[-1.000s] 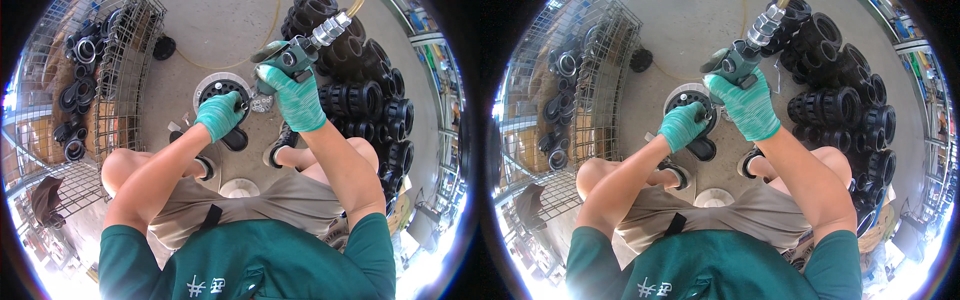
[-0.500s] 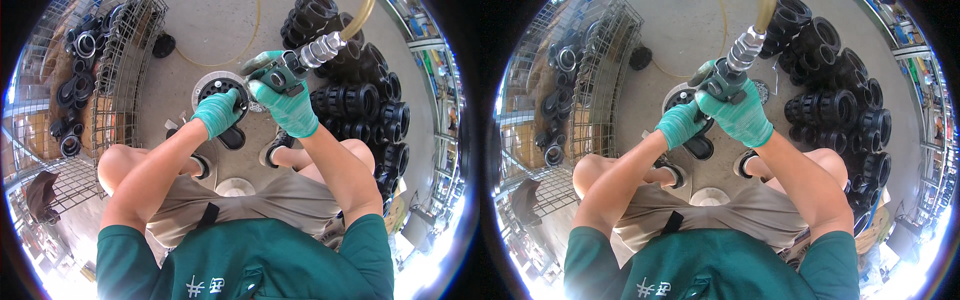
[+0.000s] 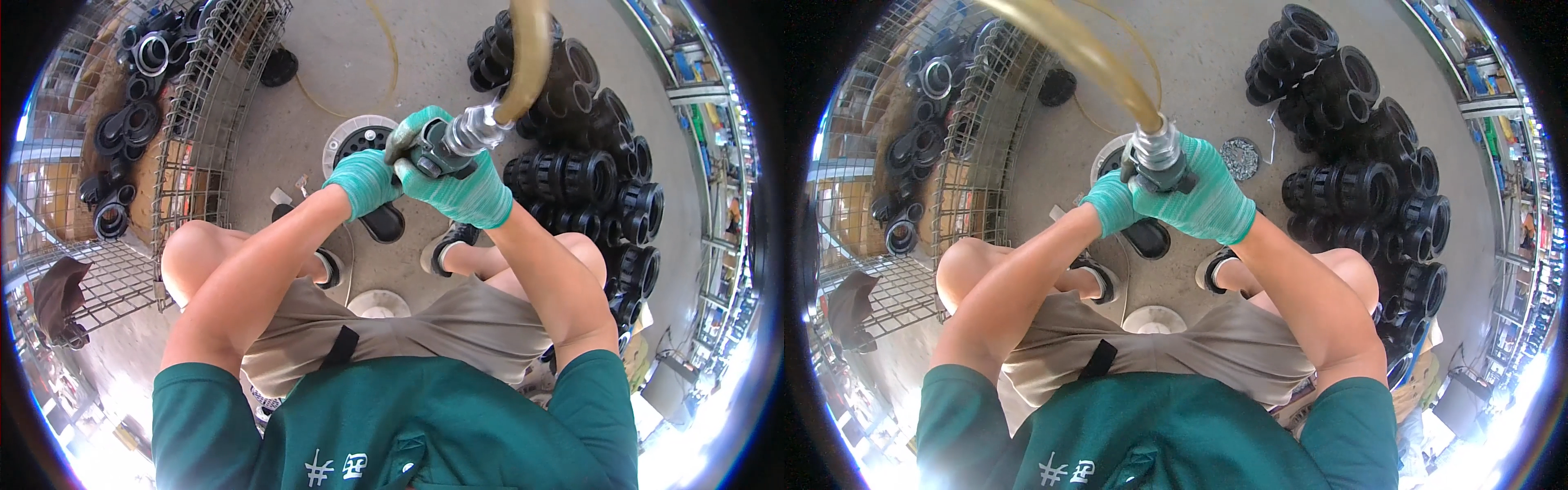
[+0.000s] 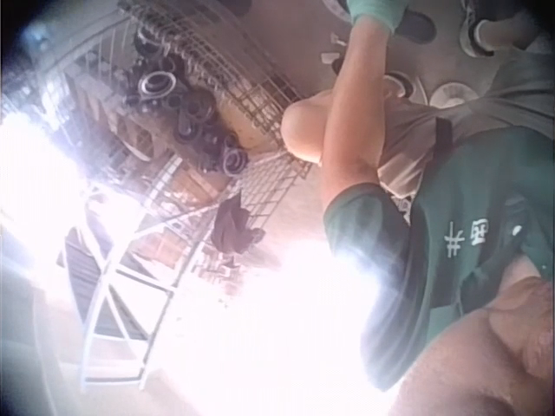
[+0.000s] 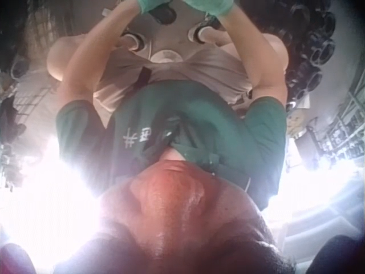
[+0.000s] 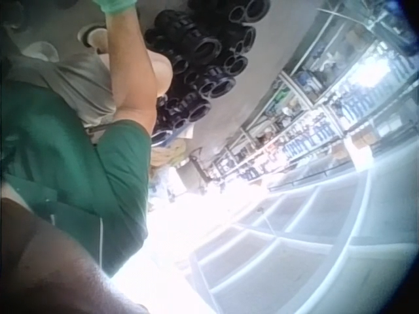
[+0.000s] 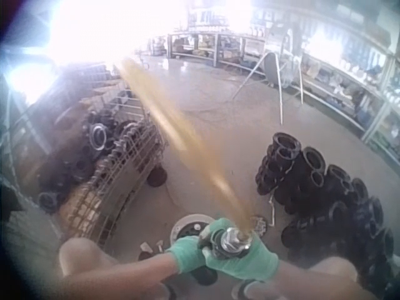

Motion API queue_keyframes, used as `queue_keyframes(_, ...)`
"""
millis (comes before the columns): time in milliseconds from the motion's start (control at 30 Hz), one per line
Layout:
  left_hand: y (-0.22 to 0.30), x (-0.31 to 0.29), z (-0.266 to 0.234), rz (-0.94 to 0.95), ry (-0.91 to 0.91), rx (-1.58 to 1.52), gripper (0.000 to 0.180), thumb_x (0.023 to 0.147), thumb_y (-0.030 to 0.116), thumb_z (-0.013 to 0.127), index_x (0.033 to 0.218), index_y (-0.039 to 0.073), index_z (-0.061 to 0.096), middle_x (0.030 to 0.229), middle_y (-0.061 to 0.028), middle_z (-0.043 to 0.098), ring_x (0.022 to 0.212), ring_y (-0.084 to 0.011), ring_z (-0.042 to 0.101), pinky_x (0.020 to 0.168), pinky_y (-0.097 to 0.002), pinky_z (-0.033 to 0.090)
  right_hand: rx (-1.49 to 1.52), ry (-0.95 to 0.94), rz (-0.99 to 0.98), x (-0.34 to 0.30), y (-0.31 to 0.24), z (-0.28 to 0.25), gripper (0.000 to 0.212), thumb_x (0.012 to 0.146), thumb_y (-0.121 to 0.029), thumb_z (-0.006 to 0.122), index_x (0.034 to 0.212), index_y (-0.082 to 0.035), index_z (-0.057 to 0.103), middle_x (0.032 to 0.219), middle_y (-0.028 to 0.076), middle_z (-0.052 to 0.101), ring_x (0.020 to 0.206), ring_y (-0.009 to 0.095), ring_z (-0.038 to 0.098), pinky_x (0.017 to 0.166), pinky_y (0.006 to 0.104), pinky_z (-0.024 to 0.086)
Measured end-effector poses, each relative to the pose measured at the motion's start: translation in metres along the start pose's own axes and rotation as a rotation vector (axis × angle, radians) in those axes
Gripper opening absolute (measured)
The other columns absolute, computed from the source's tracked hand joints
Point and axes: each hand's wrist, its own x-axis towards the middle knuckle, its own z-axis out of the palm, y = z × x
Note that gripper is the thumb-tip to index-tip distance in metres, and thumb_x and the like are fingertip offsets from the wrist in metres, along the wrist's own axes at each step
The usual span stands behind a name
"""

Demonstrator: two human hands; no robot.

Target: The person places screws into holes on a plastic part, uses an air-powered screwdriver to tighten them, and puts the finished part into a metal wire crate.

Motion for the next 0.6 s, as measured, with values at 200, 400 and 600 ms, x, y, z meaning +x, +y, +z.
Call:
queue_keyframes(200, 0.005, 0.003, -0.001, 0.05, -0.009, -0.016, 0.028, 0.082, 0.033, 0.071, 0.096, 0.008, 0.071, 0.086, -0.0164, 0.071, 0.08, -0.0369, 0.068, 0.073, -0.0471, 0.053, 0.134, -0.002, -0.016, 0.0, -0.007, -0.002, 0.033, 0.082, 0.0, 0.077, 0.113, -0.004, 0.066, 0.102, 0.003, 0.068, 0.092, 0.012, 0.062, 0.086, 0.0291, 0.052)
queue_keyframes(400, -0.025, 0.002, 0.011, 0.077, 0.072, 0.104, 0.029, 0.082, 0.033, 0.071, 0.096, 0.007, 0.071, 0.087, -0.0169, 0.072, 0.081, -0.0375, 0.068, 0.073, -0.0473, 0.054, 0.144, -0.018, 0.014, 0.007, -0.002, 0.003, 0.035, 0.082, 0.001, 0.076, 0.115, -0.004, 0.065, 0.102, 0.001, 0.068, 0.093, 0.011, 0.061, 0.087, 0.0292, 0.052)
queue_keyframes(600, 0.097, -0.011, -0.047, -0.175, -0.116, 0.282, 0.029, 0.082, 0.032, 0.072, 0.095, 0.006, 0.07, 0.085, -0.0174, 0.071, 0.08, -0.0383, 0.068, 0.073, -0.0477, 0.054, 0.073, -0.075, 0.021, 0.001, 0.001, -0.007, 0.031, 0.082, -0.002, 0.079, 0.111, -0.004, 0.067, 0.1, 0.001, 0.069, 0.092, 0.01, 0.061, 0.087, 0.0293, 0.052)
